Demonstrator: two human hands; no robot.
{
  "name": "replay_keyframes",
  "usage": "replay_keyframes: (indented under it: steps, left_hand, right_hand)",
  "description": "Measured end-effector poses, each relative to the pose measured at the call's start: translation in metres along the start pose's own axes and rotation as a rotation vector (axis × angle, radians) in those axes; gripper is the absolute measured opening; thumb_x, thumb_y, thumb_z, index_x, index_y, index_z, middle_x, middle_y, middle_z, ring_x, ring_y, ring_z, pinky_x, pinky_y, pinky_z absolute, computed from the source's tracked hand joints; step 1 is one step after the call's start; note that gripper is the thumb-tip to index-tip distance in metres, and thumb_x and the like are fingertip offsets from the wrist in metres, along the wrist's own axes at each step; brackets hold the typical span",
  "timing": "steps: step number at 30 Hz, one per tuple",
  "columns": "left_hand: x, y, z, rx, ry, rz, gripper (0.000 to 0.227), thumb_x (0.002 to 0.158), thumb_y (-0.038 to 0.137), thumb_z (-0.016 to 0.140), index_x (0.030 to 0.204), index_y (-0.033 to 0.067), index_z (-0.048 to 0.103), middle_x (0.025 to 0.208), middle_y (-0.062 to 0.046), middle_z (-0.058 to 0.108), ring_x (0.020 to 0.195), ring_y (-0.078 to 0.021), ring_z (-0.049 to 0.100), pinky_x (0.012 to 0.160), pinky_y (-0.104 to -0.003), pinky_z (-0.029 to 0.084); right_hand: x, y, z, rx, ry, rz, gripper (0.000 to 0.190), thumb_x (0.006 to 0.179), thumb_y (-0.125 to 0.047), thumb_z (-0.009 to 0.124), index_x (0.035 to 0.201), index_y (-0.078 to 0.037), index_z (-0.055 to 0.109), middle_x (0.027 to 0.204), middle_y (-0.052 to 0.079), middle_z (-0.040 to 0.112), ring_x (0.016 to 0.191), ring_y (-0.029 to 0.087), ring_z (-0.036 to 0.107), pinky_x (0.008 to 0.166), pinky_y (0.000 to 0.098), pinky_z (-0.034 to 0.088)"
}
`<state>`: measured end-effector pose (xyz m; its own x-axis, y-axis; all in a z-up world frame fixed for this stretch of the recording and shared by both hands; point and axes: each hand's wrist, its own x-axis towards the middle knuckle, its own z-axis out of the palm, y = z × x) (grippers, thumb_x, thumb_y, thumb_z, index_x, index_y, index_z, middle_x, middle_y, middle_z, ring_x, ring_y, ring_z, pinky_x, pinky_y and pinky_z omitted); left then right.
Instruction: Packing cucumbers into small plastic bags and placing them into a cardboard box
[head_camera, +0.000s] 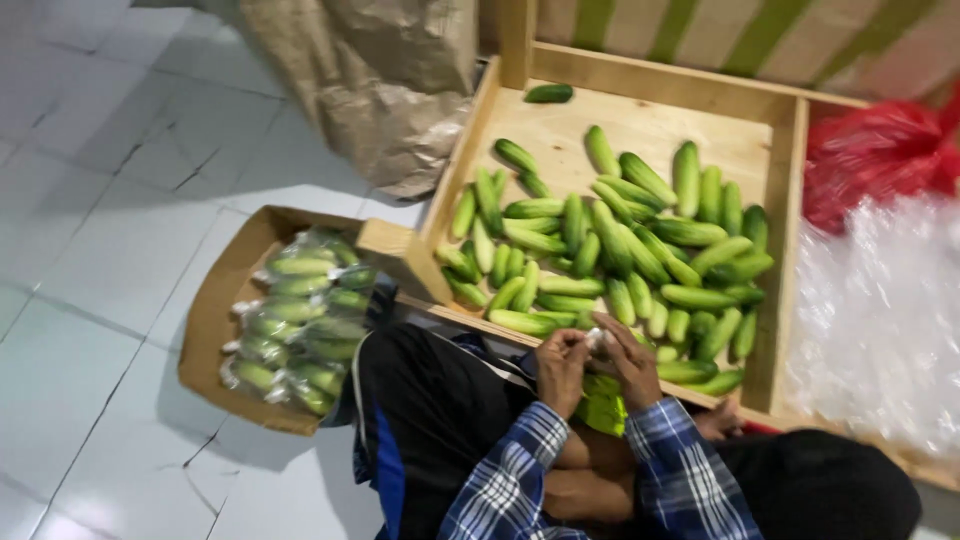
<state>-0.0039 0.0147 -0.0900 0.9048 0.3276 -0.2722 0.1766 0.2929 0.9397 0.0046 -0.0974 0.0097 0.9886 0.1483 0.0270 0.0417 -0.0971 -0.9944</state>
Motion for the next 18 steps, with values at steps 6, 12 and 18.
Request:
replay_keyframes:
  steps: [6,12,18]
  left_hand:
    - [-0.032,0.120,-0.009,0.324,0.109,0.149,0.012,0.080,0.029,0.074,0.086,0.0191,0.071,0.080,-0.001,0.074,0.075,-0.0165,0.068,0.073,-0.032,0.054]
    - [-0.049,0.190,-0.051,0.057,0.021,0.220,0.019,0.093,0.027,0.074,0.094,0.0106,0.064,0.096,-0.004,0.071,0.073,-0.0125,0.068,0.064,-0.027,0.058]
    - [-0.030,0.193,-0.114,-0.411,0.191,0.257,0.018,0.084,0.012,0.081,0.096,0.0086,0.068,0.092,-0.006,0.072,0.080,-0.0098,0.065,0.076,-0.023,0.053]
  right_hand:
    - [0.005,0.035,0.010,-0.054,-0.083,-0.150,0.079,0.089,-0.020,0.066,0.157,0.000,0.032,0.164,0.017,0.036,0.147,0.025,0.038,0.120,0.0368,0.034]
    - [0.008,-0.006,0.056,0.079,-0.074,-0.061,0.092,0.079,0.013,0.066,0.162,-0.005,0.029,0.158,0.021,0.043,0.127,0.023,0.052,0.107,0.0338,0.046]
    - [0.017,-0.063,0.126,-0.074,-0.161,-0.386,0.086,0.077,0.009,0.071,0.154,0.008,0.033,0.158,0.024,0.042,0.146,0.032,0.043,0.120,0.0383,0.040]
